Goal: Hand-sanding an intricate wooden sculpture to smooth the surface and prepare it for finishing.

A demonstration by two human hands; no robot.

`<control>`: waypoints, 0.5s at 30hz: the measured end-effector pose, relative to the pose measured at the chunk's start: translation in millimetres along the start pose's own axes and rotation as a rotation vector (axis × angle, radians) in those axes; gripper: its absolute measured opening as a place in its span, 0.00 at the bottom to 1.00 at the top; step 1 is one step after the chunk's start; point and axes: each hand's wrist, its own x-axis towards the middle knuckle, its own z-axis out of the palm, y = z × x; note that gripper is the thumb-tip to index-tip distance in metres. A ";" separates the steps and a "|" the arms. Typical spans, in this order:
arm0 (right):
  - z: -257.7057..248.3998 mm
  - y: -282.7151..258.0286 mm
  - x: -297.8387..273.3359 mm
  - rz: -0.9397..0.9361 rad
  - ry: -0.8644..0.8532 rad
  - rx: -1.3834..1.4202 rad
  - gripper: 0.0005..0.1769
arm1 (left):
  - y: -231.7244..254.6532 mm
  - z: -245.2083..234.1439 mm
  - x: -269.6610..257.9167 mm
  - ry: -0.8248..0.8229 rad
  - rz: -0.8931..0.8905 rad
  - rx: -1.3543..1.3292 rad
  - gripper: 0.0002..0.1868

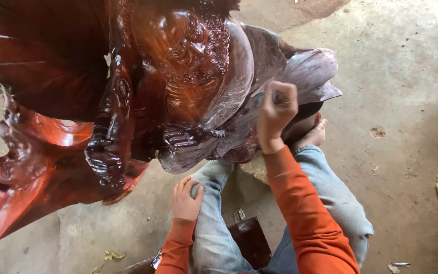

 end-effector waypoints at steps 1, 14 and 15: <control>2.5 -2.2 -7.1 -0.005 -0.002 -0.001 0.11 | -0.1 0.5 0.1 0.001 0.000 -0.005 0.11; -3.9 -4.4 -23.2 0.003 -0.139 -0.053 0.10 | -3.0 8.5 -0.7 0.001 -0.003 0.033 0.12; -5.9 -4.6 -27.3 0.049 -0.186 -0.012 0.09 | -3.2 9.3 -1.8 0.001 -0.005 0.024 0.12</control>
